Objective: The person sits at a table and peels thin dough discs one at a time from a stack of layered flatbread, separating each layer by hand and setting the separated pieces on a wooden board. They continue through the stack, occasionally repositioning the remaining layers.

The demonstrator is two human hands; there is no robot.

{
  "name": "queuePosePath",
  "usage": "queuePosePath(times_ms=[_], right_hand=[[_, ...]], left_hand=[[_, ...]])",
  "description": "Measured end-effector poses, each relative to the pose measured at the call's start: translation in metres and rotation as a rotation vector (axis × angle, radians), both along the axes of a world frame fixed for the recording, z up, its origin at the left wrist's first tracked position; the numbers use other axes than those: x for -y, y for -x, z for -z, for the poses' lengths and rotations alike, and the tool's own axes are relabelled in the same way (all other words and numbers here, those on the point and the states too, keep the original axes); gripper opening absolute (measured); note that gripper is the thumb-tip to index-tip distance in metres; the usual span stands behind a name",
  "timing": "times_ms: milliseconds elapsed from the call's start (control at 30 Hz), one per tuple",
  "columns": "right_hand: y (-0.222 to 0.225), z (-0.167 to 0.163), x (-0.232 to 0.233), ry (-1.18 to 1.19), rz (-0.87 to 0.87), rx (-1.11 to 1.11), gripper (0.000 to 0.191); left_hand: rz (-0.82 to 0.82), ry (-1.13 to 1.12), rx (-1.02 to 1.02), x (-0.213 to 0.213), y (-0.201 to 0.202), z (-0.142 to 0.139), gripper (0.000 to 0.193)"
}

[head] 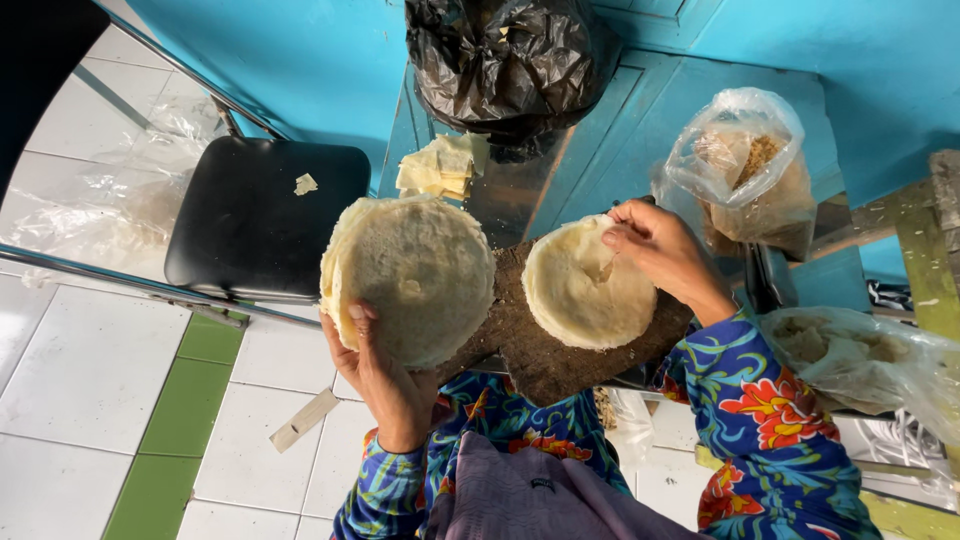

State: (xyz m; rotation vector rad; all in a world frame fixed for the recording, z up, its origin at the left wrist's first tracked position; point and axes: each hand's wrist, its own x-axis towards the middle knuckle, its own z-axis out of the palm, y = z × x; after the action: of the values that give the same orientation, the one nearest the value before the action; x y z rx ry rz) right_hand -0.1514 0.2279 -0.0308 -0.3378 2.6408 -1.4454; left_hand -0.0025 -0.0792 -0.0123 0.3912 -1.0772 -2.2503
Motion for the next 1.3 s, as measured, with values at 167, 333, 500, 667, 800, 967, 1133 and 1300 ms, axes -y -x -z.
queuePosePath(times_ms=[167, 333, 500, 667, 800, 967, 1133, 1300], right_hand=[[-0.014, -0.028, 0.005, -0.160, 0.100, -0.001, 0.031], [-0.054, -0.040, 0.022, -0.393, -0.061, -0.441, 0.027], [-0.083, -0.019, 0.061, -0.274, -0.262, -0.480, 0.028], [-0.087, -0.039, 0.061, -0.193, -0.247, -0.411, 0.031], [-0.112, -0.062, 0.068, -0.119, -0.119, -0.432, 0.021], [-0.126, -0.071, 0.086, -0.166, -0.336, -0.534, 0.029], [-0.128, -0.074, 0.081, -0.103, -0.174, -0.549, 0.023], [-0.132, -0.080, 0.076, -0.064, -0.094, -0.491, 0.016]], left_hand=[[0.063, -0.049, -0.039, -0.006, 0.005, -0.003, 0.042], [0.077, -0.107, -0.057, -0.013, 0.011, -0.003, 0.047], [0.139, -0.110, 0.017, -0.020, 0.018, 0.005, 0.050], [0.322, -0.164, -0.014, -0.032, 0.026, 0.014, 0.048], [0.494, -0.352, -0.007, -0.051, 0.024, 0.019, 0.060], [0.752, -0.577, -0.173, -0.069, 0.020, 0.022, 0.073], [0.858, -0.343, -0.361, -0.076, 0.011, 0.017, 0.077], [0.918, -0.577, -0.338, -0.077, 0.011, 0.011, 0.075]])
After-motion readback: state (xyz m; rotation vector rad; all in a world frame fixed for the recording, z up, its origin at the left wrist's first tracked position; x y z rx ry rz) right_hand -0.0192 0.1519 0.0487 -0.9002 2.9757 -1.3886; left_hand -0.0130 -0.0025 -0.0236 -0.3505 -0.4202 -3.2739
